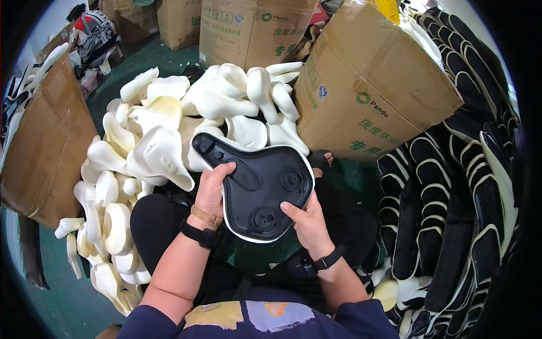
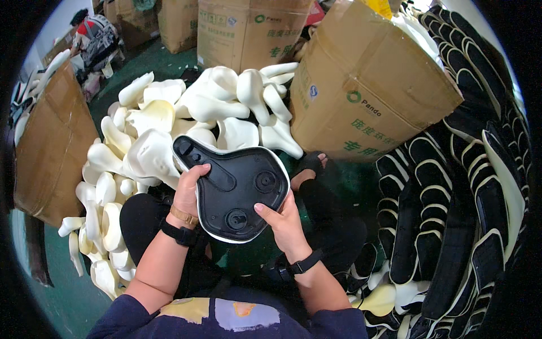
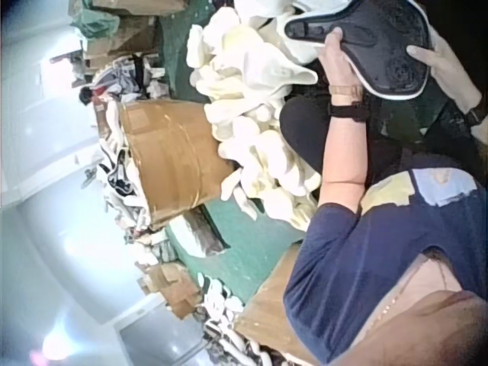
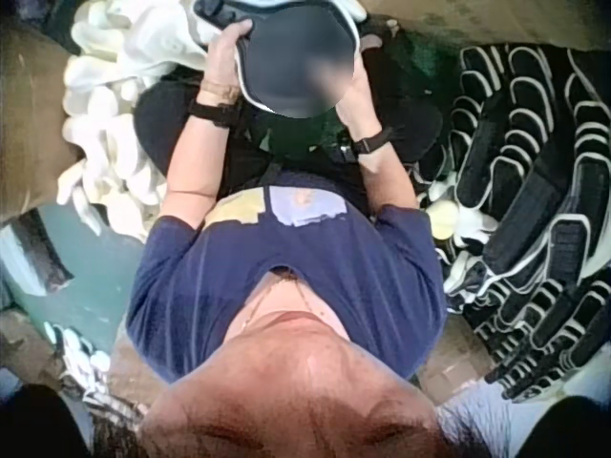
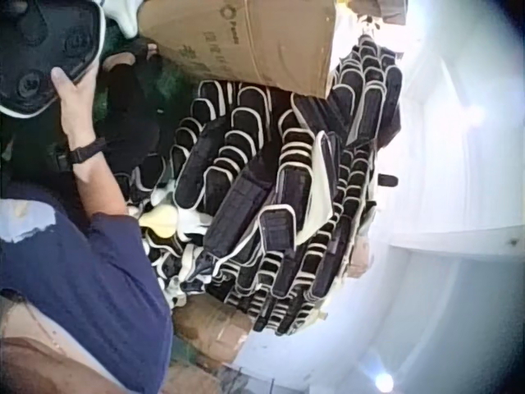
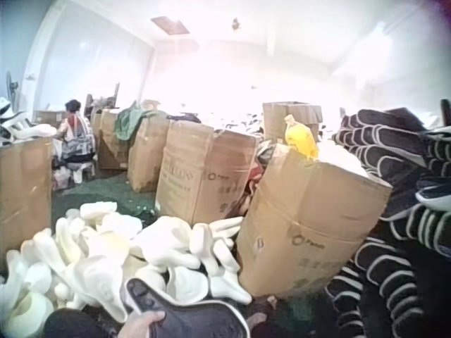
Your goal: The recorder is assembling foam padding onto plastic bicycle seat bases using industrial adhesive from a bottle.
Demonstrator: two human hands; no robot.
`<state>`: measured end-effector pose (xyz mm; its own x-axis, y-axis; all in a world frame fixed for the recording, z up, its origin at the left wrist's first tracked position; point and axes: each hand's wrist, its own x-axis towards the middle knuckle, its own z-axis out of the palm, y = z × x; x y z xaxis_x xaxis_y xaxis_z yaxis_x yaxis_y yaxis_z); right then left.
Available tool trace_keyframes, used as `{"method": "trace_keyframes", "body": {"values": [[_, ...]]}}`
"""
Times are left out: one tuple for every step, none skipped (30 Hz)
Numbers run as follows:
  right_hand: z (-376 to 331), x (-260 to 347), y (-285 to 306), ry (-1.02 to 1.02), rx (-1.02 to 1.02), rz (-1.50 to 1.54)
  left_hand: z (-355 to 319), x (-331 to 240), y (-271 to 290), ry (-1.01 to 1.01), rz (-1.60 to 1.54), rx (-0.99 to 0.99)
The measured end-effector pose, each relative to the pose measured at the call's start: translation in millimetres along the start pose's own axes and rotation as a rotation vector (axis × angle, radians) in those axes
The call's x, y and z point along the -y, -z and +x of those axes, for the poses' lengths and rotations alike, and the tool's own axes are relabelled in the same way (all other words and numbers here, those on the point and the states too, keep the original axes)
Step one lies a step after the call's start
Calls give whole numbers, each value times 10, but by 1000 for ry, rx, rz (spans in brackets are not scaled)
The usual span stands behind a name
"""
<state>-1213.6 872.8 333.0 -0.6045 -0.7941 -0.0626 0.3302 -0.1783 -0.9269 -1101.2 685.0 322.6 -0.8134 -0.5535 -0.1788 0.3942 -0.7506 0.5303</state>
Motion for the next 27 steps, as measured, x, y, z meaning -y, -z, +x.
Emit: {"method": "trace_keyframes", "body": {"values": [[-1,-12,4,40,-20,-5,-20,-11,-28,4,9,-6],[-6,-15,4,80,-38,-9,-58,-9,-75,17,69,-3],[-11,10,15,126,-61,-42,-87,26,-114,-68,138,-46],[-27,169,-13,212,-87,-142,-113,24,-144,-159,211,-97],[-49,308,34,224,-152,-224,-165,-97,-159,-72,229,-5],[-120,534,87,150,-235,-342,-256,-210,-176,-24,244,-150],[-237,780,268,236,-303,-399,-316,-367,-206,-102,240,-116],[-411,1110,489,270,-402,-702,-396,-590,-256,-183,237,-79],[-665,1343,884,333,-633,-824,-395,-752,-300,-269,228,-34],[-818,1616,925,405,-707,-901,-505,-1046,-295,-379,243,-20],[-1043,1965,1148,448,-612,-1201,-577,-1291,-215,-428,328,-19],[-1254,2216,1290,371,-637,-1113,-633,-1512,-106,-475,418,-17],[-1450,2462,1460,291,-547,-1326,-630,-1672,38,-478,488,-59],[-1640,2738,1487,125,-516,-1786,-596,-1797,141,-471,556,-92],[-1513,2768,1047,-288,-647,-2034,-531,-1875,229,-381,610,-148],[-1351,2727,621,-743,-772,-2236,-430,-1892,345,-373,611,-146],[-1624,3012,499,-688,-858,-2160,-99,-1779,475,-269,736,-129],[-1484,2880,1235,-567,-730,-2017,-184,-1870,718,-211,985,-266],[-1430,2720,1839,-25,-526,-1860,-101,-1846,1055,-275,1333,-249],[-992,2549,1367,-266,-554,-1790,5,-1785,1297,-324,1695,-218],[-692,2401,1001,-145,-473,-1680,124,-1602,1409,-430,1957,-157],[-387,2183,891,-96,-321,-1507,227,-1480,1408,-287,2142,-58],[-68,1910,940,-59,-182,-1314,323,-1348,1473,-310,2353,109],[317,1597,770,-152,-109,-1228,369,-1247,1573,-319,2570,277],[680,1223,780,-194,0,-1128,408,-1149,1741,-309,2571,272],[1019,774,824,-296,109,-945,435,-1057,1943,-336,2665,285],[1310,255,1013,-391,167,-835,495,-959,2076,-376,2741,309]]}}
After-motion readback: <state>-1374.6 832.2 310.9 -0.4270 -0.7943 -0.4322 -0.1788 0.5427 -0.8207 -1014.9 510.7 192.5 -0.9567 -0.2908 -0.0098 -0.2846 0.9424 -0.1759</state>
